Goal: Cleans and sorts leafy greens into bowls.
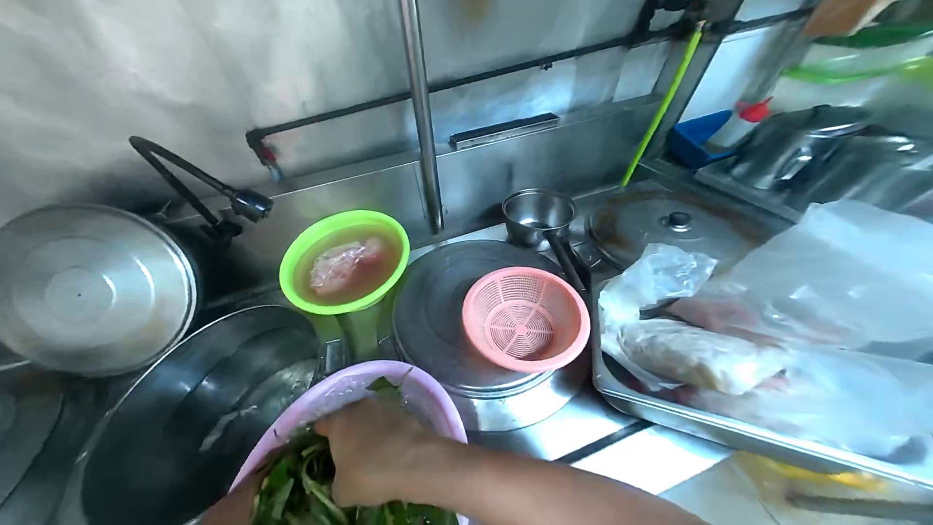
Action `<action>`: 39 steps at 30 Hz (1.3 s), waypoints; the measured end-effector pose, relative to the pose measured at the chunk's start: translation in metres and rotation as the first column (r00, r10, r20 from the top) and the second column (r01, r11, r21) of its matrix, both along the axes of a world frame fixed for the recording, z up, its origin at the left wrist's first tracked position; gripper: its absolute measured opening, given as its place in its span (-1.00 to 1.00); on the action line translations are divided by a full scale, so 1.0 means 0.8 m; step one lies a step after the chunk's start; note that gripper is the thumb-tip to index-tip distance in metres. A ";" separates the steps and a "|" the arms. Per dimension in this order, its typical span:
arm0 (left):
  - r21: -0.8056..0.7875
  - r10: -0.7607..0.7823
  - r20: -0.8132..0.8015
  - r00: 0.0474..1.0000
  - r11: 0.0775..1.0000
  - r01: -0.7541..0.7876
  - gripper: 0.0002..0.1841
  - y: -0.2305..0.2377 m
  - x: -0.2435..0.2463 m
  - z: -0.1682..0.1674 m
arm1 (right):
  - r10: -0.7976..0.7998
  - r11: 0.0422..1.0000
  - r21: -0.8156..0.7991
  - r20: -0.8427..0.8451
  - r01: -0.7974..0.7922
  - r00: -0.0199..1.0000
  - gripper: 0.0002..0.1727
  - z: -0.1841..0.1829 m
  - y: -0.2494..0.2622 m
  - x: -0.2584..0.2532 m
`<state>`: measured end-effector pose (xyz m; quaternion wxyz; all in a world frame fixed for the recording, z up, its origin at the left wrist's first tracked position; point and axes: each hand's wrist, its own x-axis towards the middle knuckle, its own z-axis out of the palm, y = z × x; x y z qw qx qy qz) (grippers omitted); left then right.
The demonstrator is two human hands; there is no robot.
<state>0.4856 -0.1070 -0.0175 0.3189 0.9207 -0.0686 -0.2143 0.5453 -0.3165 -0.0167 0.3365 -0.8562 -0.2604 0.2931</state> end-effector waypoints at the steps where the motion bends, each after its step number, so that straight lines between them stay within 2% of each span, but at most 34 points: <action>1: 0.018 -0.030 0.019 0.999 0.999 0.029 0.06 -0.013 0.011 0.023 | -0.015 1.000 0.017 0.011 0.015 1.000 -0.43 0.021 -0.017 0.007; 4: 0.038 -0.074 0.077 0.994 0.997 0.071 0.06 -0.074 0.063 0.084 | -0.134 0.991 0.020 0.070 0.133 0.988 -0.47 0.087 -0.082 0.031; 7: -0.022 -0.108 0.175 0.979 0.993 0.113 -0.12 -0.157 0.125 0.115 | -0.232 0.971 -0.015 0.180 0.239 0.956 -0.53 0.133 -0.157 0.066; 9: -0.037 -0.161 0.178 0.971 0.985 0.171 -0.10 -0.221 0.160 0.130 | -0.280 0.953 -0.040 0.267 0.301 0.922 -0.52 0.146 -0.212 0.091; 12: -0.103 -0.207 0.184 0.961 0.968 0.229 -0.03 -0.305 0.199 0.116 | -0.371 0.908 -0.064 0.329 0.413 0.868 -0.50 0.130 -0.290 0.119; 14: -0.142 -0.237 0.154 0.959 0.955 0.259 0.04 -0.343 0.218 0.079 | -0.438 0.877 -0.045 0.335 0.478 0.834 -0.47 0.084 -0.330 0.130; 16: -0.135 -0.243 0.089 0.966 0.958 0.253 0.07 -0.370 0.232 0.019 | -0.484 0.848 -0.074 0.299 0.526 0.823 -0.43 0.020 -0.352 0.135; 18: -0.090 -0.272 -0.006 0.962 0.959 0.270 0.12 -0.386 0.242 -0.053 | -0.471 0.843 -0.180 0.210 0.507 0.857 -0.37 -0.046 -0.357 0.136; 20: -0.012 -0.315 -0.093 0.945 0.949 0.315 0.12 -0.395 0.239 -0.105 | -0.377 0.856 -0.338 0.108 0.391 0.920 -0.19 -0.091 -0.345 0.132; 23: 0.132 -0.341 -0.240 0.909 0.916 0.379 0.18 -0.405 0.233 -0.122 | -0.222 0.790 -0.583 0.020 0.191 0.975 -0.07 -0.100 -0.316 0.131; 26: 0.203 -0.354 -0.325 0.877 0.879 0.431 0.13 -0.412 0.237 -0.128 | -0.151 0.704 -0.707 -0.053 0.070 0.987 0.06 -0.098 -0.300 0.140; 29: 0.237 -0.346 -0.330 0.878 0.870 0.432 0.04 -0.414 0.240 -0.127 | -0.163 0.678 -0.731 -0.041 0.082 0.986 0.04 -0.099 -0.294 0.144; 33: 0.293 -0.318 -0.316 0.894 0.864 0.410 0.25 -0.421 0.236 -0.091 | -0.197 0.722 -0.681 -0.032 0.123 0.980 -0.06 -0.092 -0.307 0.146; 36: 0.265 -0.363 -0.272 0.891 0.862 0.432 0.36 -0.411 0.240 -0.055 | -0.127 0.791 -0.606 -0.030 0.083 0.992 -0.09 -0.081 -0.324 0.156; 39: 0.270 -0.404 -0.241 0.882 0.845 0.461 0.13 -0.395 0.241 -0.012 | -0.043 0.853 -0.521 -0.030 0.021 0.999 -0.06 -0.055 -0.340 0.165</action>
